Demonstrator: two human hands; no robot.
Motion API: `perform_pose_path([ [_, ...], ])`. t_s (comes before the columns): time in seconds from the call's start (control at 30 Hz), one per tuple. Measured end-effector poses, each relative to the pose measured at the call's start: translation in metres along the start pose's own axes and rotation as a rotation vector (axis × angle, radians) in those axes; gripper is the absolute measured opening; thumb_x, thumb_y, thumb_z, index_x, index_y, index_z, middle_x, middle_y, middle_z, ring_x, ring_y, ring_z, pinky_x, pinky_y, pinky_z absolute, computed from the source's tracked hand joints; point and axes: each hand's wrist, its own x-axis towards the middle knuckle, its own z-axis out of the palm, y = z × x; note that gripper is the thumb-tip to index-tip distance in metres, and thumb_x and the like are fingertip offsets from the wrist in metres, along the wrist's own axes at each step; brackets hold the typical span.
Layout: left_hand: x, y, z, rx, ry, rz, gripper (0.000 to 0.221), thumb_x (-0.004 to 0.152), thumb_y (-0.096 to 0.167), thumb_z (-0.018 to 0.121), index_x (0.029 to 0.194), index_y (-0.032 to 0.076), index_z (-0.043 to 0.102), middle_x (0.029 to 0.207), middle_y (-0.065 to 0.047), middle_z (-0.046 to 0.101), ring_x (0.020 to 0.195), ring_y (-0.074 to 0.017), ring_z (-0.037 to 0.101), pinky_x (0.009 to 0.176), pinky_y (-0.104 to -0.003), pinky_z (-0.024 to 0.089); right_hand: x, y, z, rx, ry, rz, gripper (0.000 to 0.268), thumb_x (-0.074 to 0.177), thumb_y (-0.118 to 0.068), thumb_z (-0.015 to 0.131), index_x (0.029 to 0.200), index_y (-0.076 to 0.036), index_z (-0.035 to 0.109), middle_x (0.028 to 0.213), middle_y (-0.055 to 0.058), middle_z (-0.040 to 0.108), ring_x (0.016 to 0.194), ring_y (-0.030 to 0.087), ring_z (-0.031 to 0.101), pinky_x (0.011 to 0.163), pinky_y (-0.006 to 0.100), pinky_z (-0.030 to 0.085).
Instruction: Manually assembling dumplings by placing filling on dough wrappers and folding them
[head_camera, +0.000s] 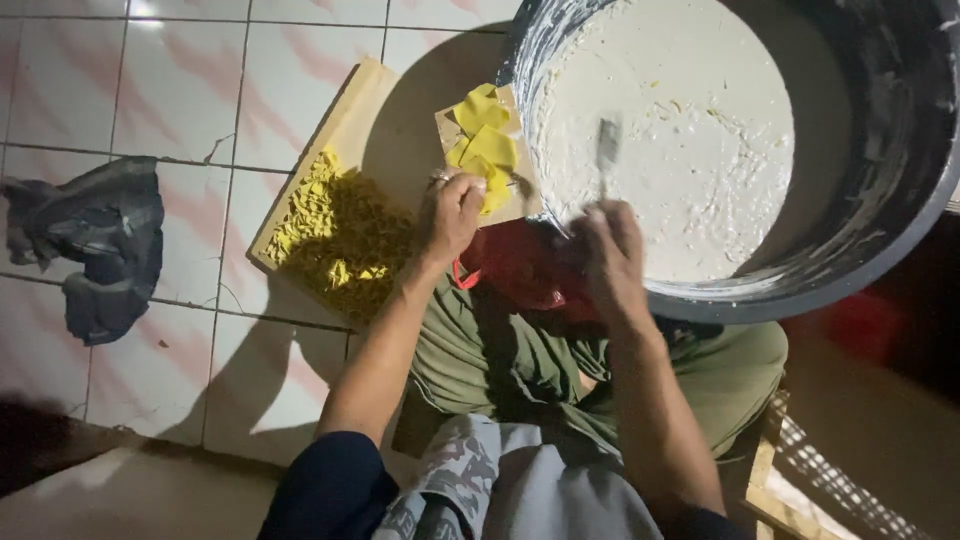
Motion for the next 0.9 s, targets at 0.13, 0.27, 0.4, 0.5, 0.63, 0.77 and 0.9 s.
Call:
perform_pose_path([
  [0.13,0.001,0.026,-0.014,0.100,-0.077,-0.024,0.013,0.099,0.018,0.062,0.100,0.012,0.073,0.099,-0.012,0.075,0.098,-0.0334,0.071,0.087,-0.044,0.055,0.033,0.019,0.054,0.104,-0.058,-0.020,0.020,0.106,-0.022,0.054,0.109,-0.003,0.059,0.083,0.010,0.063,0.071,0.015,0.062,0.060,0.028,0.047],
  [0.27,0.001,0.034,-0.022,-0.012,0.033,-0.089,0.010,0.098,0.017,0.064,0.099,0.011,0.072,0.093,-0.010,0.072,0.096,-0.0327,0.067,0.089,-0.044,0.051,0.052,0.053,0.065,0.057,-0.073,-0.066,0.018,0.106,-0.020,0.053,0.108,-0.002,0.057,0.086,0.008,0.058,0.079,0.018,0.061,0.066,0.032,0.049],
  [0.4,-0.002,0.003,-0.008,-0.571,0.368,-0.261,0.013,0.099,0.027,0.064,0.097,0.014,0.065,0.100,-0.004,0.068,0.102,-0.0134,0.057,0.095,-0.035,0.047,0.062,0.079,0.049,-0.066,-0.112,-0.073,0.024,0.110,-0.023,0.054,0.109,0.001,0.057,0.090,0.017,0.060,0.088,0.025,0.063,0.072,0.039,0.051],
  [0.5,0.009,0.032,-0.038,-0.971,0.540,-0.461,0.012,0.101,0.021,0.062,0.100,0.009,0.062,0.097,-0.005,0.067,0.096,-0.0177,0.067,0.092,-0.035,0.054,0.066,0.081,0.043,-0.150,-0.149,-0.067,0.027,0.111,-0.024,0.051,0.111,0.003,0.056,0.093,0.020,0.057,0.095,0.027,0.060,0.077,0.045,0.049],
  [0.63,0.010,0.012,-0.051,-1.219,0.457,-0.602,0.035,0.100,0.045,0.061,0.114,0.014,0.067,0.113,-0.010,0.075,0.103,-0.0266,0.075,0.090,-0.040,0.061,0.059,0.066,0.045,-0.149,-0.156,-0.050,0.027,0.111,-0.024,0.050,0.114,0.001,0.060,0.092,0.014,0.061,0.083,0.023,0.061,0.071,0.039,0.046],
  [0.77,0.004,0.024,-0.049,-1.092,0.267,-0.658,0.045,0.090,0.053,0.075,0.120,0.018,0.072,0.123,-0.006,0.074,0.114,-0.0231,0.072,0.101,-0.042,0.059,0.043,0.027,0.013,-0.054,-0.073,-0.044,0.022,0.109,-0.018,0.050,0.123,-0.003,0.059,0.080,0.000,0.049,0.062,0.007,0.046,0.053,0.022,0.038],
  [0.9,0.009,0.076,-0.050,-1.005,0.322,-0.689,0.029,0.090,0.026,0.077,0.107,0.005,0.068,0.104,-0.019,0.077,0.097,-0.0334,0.078,0.084,-0.050,0.066,0.038,0.006,-0.073,-0.400,-0.100,-0.156,0.031,0.111,-0.021,0.048,0.139,-0.007,0.053,0.077,0.006,0.054,0.063,0.015,0.049,0.058,0.027,0.039],
])
